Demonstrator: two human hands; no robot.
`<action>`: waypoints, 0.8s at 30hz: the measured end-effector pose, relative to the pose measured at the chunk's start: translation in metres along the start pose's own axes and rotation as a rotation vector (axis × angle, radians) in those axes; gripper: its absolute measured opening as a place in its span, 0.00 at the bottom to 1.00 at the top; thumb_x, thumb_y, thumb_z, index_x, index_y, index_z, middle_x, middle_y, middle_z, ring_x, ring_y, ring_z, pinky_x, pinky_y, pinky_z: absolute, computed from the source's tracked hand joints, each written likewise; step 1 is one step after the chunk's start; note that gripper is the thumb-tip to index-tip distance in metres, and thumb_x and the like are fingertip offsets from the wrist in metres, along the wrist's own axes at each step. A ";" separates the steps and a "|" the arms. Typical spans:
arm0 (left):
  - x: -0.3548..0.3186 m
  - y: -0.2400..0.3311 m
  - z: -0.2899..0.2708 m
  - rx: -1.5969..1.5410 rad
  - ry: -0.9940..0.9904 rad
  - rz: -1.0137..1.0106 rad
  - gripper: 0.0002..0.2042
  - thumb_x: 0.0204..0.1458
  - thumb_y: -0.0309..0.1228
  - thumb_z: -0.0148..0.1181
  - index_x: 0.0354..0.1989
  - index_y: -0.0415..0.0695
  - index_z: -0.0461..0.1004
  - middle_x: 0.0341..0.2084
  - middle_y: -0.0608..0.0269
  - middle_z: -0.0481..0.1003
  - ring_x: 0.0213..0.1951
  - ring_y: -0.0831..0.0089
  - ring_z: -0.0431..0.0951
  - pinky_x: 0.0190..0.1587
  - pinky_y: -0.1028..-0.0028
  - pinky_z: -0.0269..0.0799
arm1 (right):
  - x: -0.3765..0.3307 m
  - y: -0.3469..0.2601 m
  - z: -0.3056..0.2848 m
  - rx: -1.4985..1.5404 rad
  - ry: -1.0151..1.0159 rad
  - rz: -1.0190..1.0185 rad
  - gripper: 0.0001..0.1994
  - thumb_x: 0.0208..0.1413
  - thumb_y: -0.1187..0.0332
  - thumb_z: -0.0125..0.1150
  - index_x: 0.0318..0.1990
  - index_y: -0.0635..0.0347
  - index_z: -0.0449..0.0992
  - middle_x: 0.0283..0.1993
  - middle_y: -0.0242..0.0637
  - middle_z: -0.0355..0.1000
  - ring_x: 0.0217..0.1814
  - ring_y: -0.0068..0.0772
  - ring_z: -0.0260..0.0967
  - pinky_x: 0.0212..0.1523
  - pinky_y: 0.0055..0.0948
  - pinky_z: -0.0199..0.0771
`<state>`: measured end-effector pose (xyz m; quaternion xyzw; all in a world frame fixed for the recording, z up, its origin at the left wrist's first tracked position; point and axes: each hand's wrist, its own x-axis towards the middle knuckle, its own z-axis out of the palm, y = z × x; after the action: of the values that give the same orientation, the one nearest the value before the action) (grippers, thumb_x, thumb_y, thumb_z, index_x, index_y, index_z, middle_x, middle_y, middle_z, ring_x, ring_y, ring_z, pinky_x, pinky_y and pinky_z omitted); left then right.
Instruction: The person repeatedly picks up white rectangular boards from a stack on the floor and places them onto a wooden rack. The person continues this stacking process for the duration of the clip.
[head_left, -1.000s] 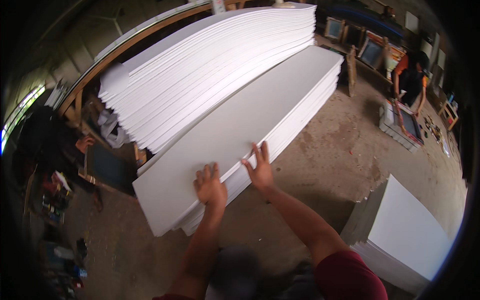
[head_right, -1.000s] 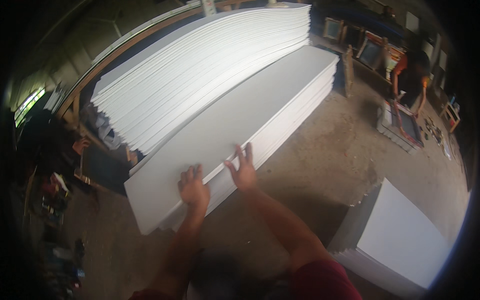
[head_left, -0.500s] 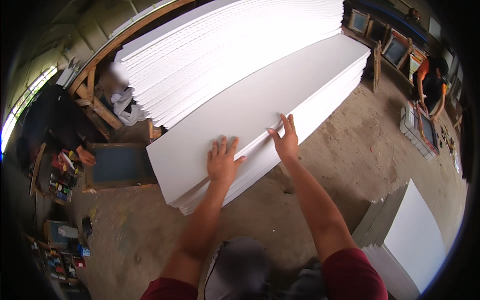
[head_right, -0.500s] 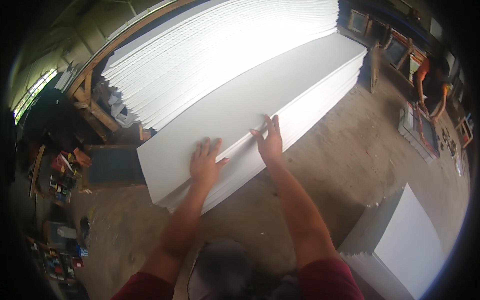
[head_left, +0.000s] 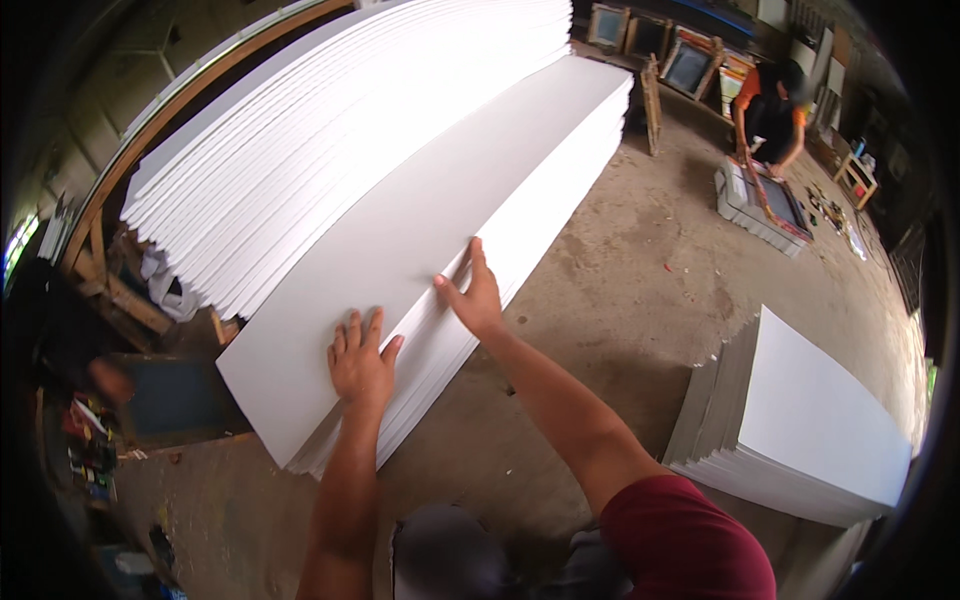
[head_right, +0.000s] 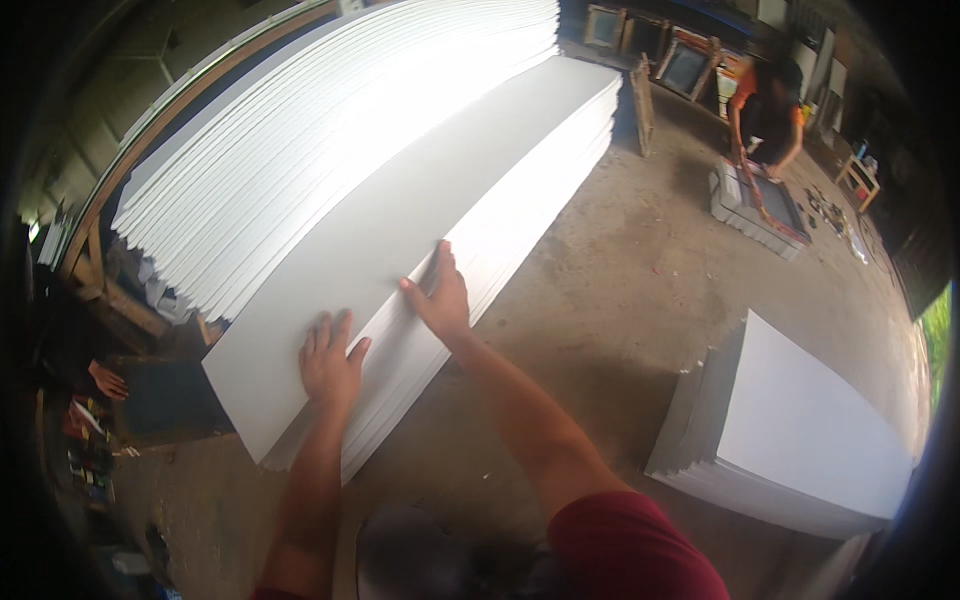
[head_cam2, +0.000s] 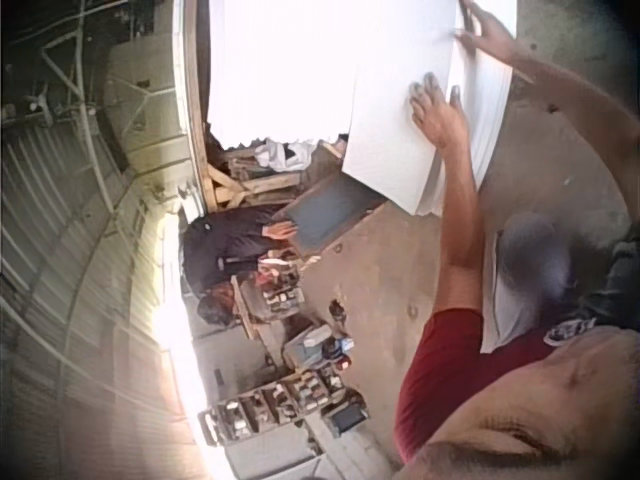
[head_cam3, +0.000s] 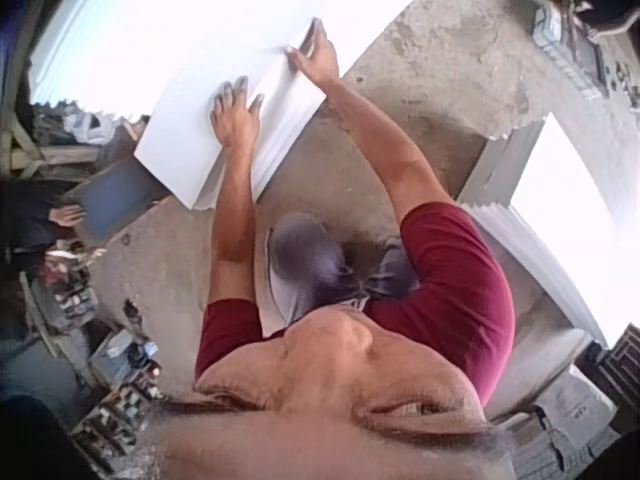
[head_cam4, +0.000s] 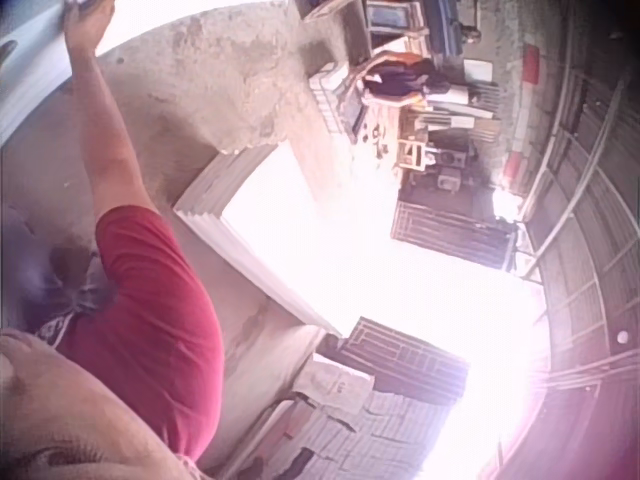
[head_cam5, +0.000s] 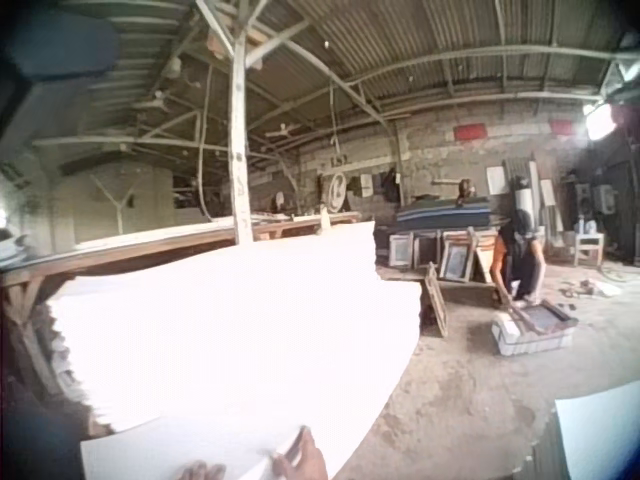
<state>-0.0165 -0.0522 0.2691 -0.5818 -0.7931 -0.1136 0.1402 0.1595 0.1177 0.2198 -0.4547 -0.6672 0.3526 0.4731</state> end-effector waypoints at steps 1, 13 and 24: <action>0.002 0.002 -0.001 -0.008 0.007 -0.008 0.30 0.65 0.57 0.63 0.75 0.65 0.73 0.74 0.55 0.70 0.74 0.44 0.68 0.73 0.49 0.63 | -0.001 -0.007 -0.005 -0.002 -0.019 0.038 0.52 0.65 0.45 0.69 0.82 0.72 0.48 0.85 0.62 0.51 0.89 0.65 0.44 0.84 0.54 0.50; 0.007 0.009 -0.015 -0.006 -0.140 -0.021 0.33 0.66 0.53 0.64 0.79 0.63 0.66 0.78 0.50 0.64 0.77 0.43 0.61 0.75 0.45 0.58 | 0.014 -0.007 -0.046 -0.218 -0.321 0.078 0.57 0.65 0.29 0.60 0.86 0.58 0.42 0.90 0.48 0.40 0.93 0.54 0.31 0.86 0.59 0.39; 0.014 -0.004 -0.025 -0.010 -0.318 0.066 0.37 0.67 0.47 0.63 0.83 0.64 0.57 0.84 0.45 0.48 0.83 0.40 0.45 0.80 0.35 0.45 | 0.008 -0.028 -0.054 -0.261 -0.371 0.097 0.59 0.59 0.44 0.74 0.87 0.53 0.40 0.91 0.45 0.39 0.91 0.63 0.35 0.84 0.66 0.47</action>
<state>-0.0218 -0.0491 0.2976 -0.6188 -0.7852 -0.0195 0.0134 0.2024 0.1182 0.2639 -0.4708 -0.7600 0.3632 0.2623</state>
